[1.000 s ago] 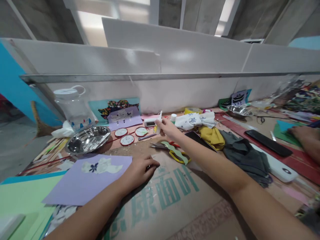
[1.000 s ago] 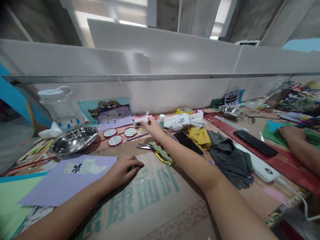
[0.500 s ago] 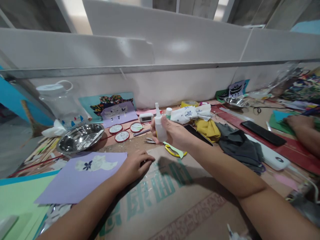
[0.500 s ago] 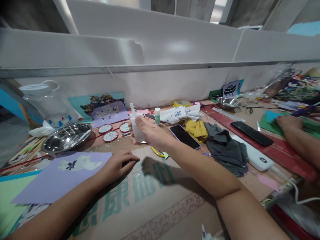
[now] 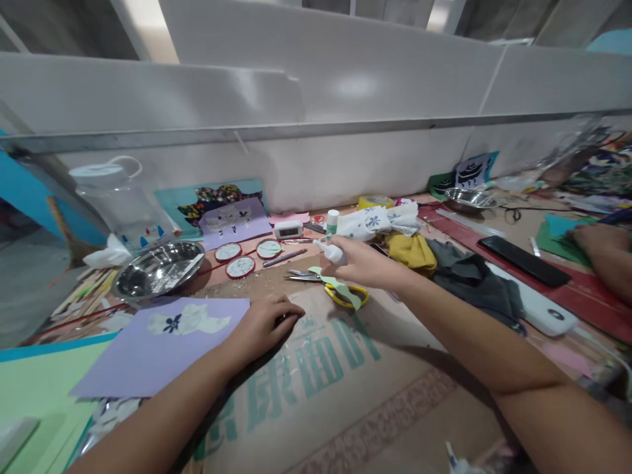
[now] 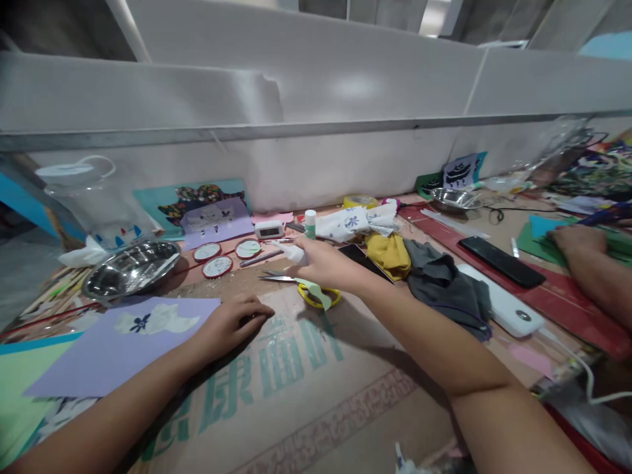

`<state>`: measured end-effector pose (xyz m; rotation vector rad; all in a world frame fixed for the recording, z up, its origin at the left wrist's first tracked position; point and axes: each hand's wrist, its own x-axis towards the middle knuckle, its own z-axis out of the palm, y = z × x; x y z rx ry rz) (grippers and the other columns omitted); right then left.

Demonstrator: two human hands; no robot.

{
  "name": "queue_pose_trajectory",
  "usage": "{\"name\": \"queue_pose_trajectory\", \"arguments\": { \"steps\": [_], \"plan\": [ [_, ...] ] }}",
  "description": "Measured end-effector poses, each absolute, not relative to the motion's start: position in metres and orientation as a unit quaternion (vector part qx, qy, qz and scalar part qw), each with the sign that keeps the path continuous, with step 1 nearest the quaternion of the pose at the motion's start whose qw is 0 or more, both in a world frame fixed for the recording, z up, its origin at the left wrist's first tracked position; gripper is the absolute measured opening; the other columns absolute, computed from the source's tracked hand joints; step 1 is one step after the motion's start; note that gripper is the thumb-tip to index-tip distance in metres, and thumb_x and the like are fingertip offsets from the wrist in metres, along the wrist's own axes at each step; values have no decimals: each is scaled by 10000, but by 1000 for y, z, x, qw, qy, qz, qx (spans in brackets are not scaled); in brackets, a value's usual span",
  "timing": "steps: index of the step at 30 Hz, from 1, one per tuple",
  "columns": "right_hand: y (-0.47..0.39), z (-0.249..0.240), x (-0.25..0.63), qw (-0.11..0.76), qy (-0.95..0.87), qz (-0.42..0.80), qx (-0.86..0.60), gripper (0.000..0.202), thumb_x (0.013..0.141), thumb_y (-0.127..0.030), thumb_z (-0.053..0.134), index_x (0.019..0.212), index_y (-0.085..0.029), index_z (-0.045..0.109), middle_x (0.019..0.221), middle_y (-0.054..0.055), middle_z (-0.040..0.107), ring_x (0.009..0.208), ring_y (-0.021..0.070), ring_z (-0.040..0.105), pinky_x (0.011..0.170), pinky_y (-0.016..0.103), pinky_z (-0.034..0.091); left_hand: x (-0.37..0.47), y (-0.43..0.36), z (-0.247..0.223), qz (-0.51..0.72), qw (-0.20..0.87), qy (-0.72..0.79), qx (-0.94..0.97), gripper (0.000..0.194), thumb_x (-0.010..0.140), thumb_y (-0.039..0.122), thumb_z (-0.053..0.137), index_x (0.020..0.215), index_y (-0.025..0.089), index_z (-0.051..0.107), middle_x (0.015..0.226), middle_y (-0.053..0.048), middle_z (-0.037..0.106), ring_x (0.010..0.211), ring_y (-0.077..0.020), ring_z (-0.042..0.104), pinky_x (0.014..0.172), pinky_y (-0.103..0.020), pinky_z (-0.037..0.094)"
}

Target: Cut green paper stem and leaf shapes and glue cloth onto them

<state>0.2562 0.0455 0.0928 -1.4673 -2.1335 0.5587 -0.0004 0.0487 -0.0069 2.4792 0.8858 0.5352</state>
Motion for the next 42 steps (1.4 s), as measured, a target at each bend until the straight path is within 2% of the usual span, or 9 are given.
{"name": "queue_pose_trajectory", "arguments": {
  "steps": [4, 8, 14, 21, 24, 27, 31, 35, 42],
  "plan": [
    [53, 72, 269, 134, -794, 160, -570, 436, 819, -202, 737, 1244, -189, 638, 1196, 110, 706, 1109, 279, 650, 873, 324, 467, -1, 50, -7, 193, 226, 322, 899, 258, 981, 258, 507, 1075, 228, 746, 973, -67, 710, 952, -214, 648, 839, -321, 473],
    [56, 50, 268, 88, -811, 144, -560, 545, 780, -333, 807, 1278, -205, 626, 1234, 123, 694, 1140, 311, 642, 874, 345, 471, 0, 49, -6, 191, 221, 325, 900, 256, 982, 263, 505, 1063, 234, 746, 964, -60, 714, 944, -212, 649, 832, -320, 467],
    [57, 44, 263, 135, -804, 167, -554, 373, 799, -141, 708, 1167, -181, 659, 1148, 124, 718, 1051, 273, 668, 862, 317, 470, 0, 48, -5, 188, 224, 329, 898, 266, 967, 248, 510, 1075, 236, 753, 968, -65, 720, 952, -219, 651, 830, -325, 477],
    [42, 34, 230, 235, -691, 419, -541, 119, 822, -228, 646, 896, -199, 558, 653, -21, 643, 492, 138, 582, 475, 237, 427, -2, 52, -4, 217, 265, 366, 865, 296, 976, 342, 513, 1138, 245, 740, 1114, -66, 766, 1020, -237, 695, 918, -354, 529],
    [36, 28, 220, 236, -671, 458, -533, 168, 800, -207, 659, 906, -206, 529, 643, -42, 615, 458, 121, 558, 444, 223, 409, -2, 52, -3, 232, 275, 389, 848, 340, 994, 359, 483, 1212, 224, 707, 1180, -79, 761, 1029, -242, 713, 918, -364, 548],
    [40, 43, 232, 255, -712, 378, -534, 143, 836, -271, 666, 891, -194, 559, 682, -17, 632, 556, 150, 600, 519, 246, 431, -2, 50, -2, 228, 278, 387, 849, 323, 980, 365, 515, 1185, 221, 718, 1171, -72, 766, 1049, -243, 711, 940, -361, 538],
    [51, 68, 262, 229, -774, 193, -559, 209, 813, -185, 699, 1016, -181, 653, 1003, 65, 725, 904, 227, 663, 757, 297, 458, -1, 49, -1, 217, 274, 378, 857, 299, 963, 360, 534, 1127, 221, 741, 1162, -69, 768, 1065, -250, 704, 947, -368, 529],
    [58, 61, 270, 176, -779, 169, -578, 325, 805, -154, 712, 1128, -158, 674, 1129, 125, 722, 1024, 276, 656, 832, 331, 455, -1, 50, -3, 217, 266, 376, 861, 298, 956, 339, 524, 1113, 222, 748, 1123, -70, 778, 1046, -248, 707, 937, -371, 530],
    [69, 22, 260, 232, -764, 177, -575, 305, 780, -167, 734, 1076, -172, 661, 1149, 110, 705, 1099, 255, 615, 915, 320, 445, 0, 50, -2, 222, 269, 368, 862, 287, 945, 327, 530, 1077, 218, 760, 1080, -75, 781, 1020, -242, 704, 933, -373, 528]
  ]
}}
